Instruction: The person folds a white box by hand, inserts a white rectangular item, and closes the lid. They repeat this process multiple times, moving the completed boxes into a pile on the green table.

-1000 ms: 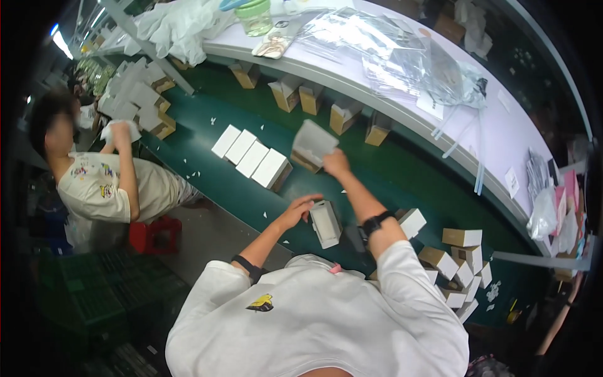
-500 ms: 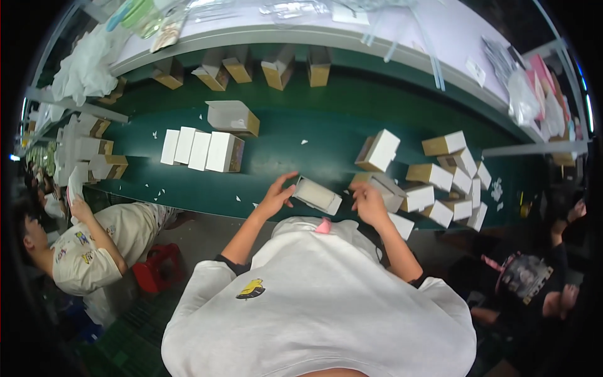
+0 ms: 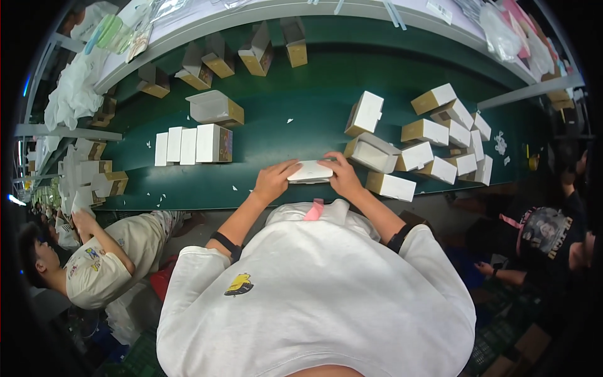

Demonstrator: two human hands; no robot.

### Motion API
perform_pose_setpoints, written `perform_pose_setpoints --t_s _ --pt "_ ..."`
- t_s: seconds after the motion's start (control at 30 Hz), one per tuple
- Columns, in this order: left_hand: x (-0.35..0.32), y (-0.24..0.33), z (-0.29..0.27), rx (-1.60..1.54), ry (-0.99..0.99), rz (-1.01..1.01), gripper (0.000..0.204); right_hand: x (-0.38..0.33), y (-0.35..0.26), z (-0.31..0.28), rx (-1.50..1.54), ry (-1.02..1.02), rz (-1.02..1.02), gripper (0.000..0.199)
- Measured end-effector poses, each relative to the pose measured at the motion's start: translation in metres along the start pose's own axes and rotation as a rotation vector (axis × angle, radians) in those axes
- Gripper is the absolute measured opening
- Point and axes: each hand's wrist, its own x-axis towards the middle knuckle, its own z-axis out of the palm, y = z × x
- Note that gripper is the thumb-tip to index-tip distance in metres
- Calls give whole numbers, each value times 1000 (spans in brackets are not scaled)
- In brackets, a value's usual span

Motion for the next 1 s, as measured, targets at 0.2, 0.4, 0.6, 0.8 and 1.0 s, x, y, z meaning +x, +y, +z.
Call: perform_pose_setpoints --t_s 0.2,0.4,0.6,0.8,1.0 --pt "4 37 -43 283 -93 65 67 2 -41 -30 -546 -106 -290 52" --pt "9 29 -45 56 -197 7 69 15 -45 -37 -497 -309 -173 60" --pt "19 37 -41 43 -270 -126 73 23 -42 -37 -489 -356 -145 55" --pt "18 53 -39 243 -209 -45 69 17 -43 -35 -574 -323 -264 51" --pt "16 42 -25 303 -207 -55 64 22 -45 -36 -687 -369 -273 52"
